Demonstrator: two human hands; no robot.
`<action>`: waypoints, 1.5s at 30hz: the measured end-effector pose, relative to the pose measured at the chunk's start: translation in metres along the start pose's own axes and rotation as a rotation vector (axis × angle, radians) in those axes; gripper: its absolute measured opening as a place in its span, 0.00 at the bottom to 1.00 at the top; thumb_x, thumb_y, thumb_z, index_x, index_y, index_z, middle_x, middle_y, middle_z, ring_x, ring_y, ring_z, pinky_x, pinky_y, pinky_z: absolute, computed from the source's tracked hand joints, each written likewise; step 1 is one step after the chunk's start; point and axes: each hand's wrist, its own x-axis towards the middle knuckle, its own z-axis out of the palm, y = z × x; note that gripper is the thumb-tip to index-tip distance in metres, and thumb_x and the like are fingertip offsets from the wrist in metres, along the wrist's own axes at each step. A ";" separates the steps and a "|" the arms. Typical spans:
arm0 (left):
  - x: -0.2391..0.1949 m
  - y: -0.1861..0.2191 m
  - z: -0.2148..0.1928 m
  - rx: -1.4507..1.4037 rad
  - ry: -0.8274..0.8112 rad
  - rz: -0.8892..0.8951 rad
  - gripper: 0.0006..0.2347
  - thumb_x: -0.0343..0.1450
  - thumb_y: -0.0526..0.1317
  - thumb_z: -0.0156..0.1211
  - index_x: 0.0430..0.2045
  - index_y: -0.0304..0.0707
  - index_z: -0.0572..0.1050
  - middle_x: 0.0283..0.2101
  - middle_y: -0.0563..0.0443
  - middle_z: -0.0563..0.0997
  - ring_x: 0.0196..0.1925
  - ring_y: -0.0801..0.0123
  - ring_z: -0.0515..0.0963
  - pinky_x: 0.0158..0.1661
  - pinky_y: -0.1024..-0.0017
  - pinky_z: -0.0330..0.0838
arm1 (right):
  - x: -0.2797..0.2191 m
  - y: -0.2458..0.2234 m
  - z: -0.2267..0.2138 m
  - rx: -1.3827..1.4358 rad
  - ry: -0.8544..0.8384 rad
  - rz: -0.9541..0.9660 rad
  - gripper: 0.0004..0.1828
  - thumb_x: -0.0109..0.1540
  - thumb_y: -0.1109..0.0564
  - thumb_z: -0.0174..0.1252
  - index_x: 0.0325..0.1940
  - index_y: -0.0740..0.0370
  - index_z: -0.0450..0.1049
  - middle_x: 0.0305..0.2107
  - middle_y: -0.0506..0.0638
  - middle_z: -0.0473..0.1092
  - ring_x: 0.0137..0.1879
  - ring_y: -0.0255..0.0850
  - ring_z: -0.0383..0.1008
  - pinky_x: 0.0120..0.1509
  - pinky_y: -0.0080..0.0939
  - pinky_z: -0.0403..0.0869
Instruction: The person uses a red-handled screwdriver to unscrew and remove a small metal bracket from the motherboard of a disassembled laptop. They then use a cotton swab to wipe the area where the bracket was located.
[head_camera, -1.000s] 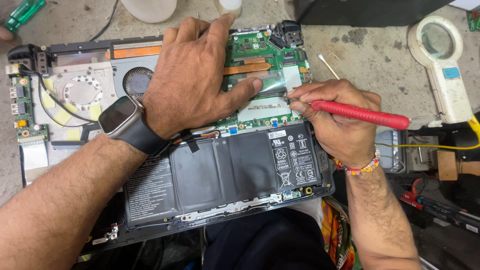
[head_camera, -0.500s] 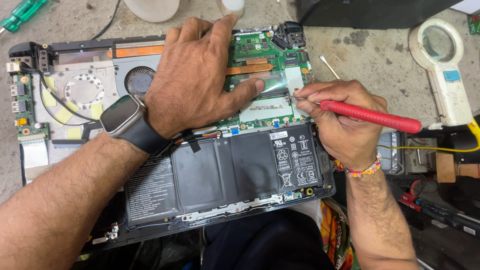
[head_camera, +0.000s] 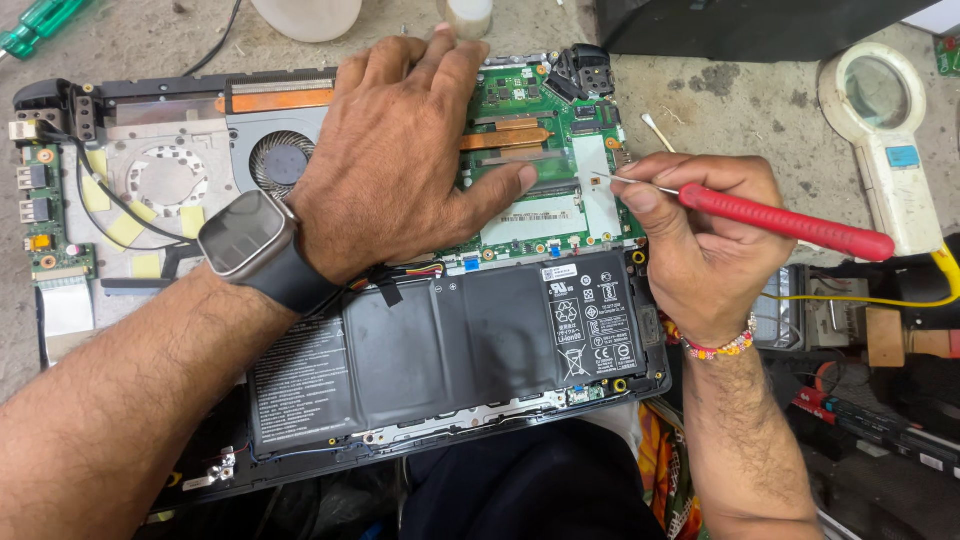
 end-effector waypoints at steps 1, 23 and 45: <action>0.000 0.001 -0.001 -0.006 0.008 0.003 0.38 0.72 0.60 0.67 0.62 0.17 0.66 0.63 0.18 0.70 0.63 0.36 0.69 0.58 0.44 0.62 | 0.001 -0.001 0.001 0.019 0.025 0.007 0.13 0.71 0.64 0.64 0.51 0.67 0.64 0.42 0.60 0.75 0.48 0.40 0.80 0.57 0.41 0.84; 0.037 0.005 0.003 -0.087 -0.078 0.170 0.37 0.71 0.59 0.69 0.58 0.16 0.69 0.59 0.20 0.73 0.64 0.31 0.69 0.60 0.44 0.65 | -0.018 -0.023 -0.072 -0.668 -0.024 -0.125 0.09 0.66 0.69 0.69 0.44 0.70 0.74 0.45 0.58 0.79 0.53 0.46 0.82 0.60 0.40 0.77; 0.029 -0.004 0.016 -0.094 -0.022 0.102 0.34 0.70 0.63 0.67 0.53 0.23 0.74 0.45 0.28 0.81 0.52 0.40 0.79 0.53 0.47 0.71 | -0.029 -0.023 -0.072 -0.538 -0.050 0.053 0.06 0.73 0.64 0.67 0.47 0.71 0.76 0.41 0.55 0.78 0.46 0.37 0.79 0.55 0.32 0.76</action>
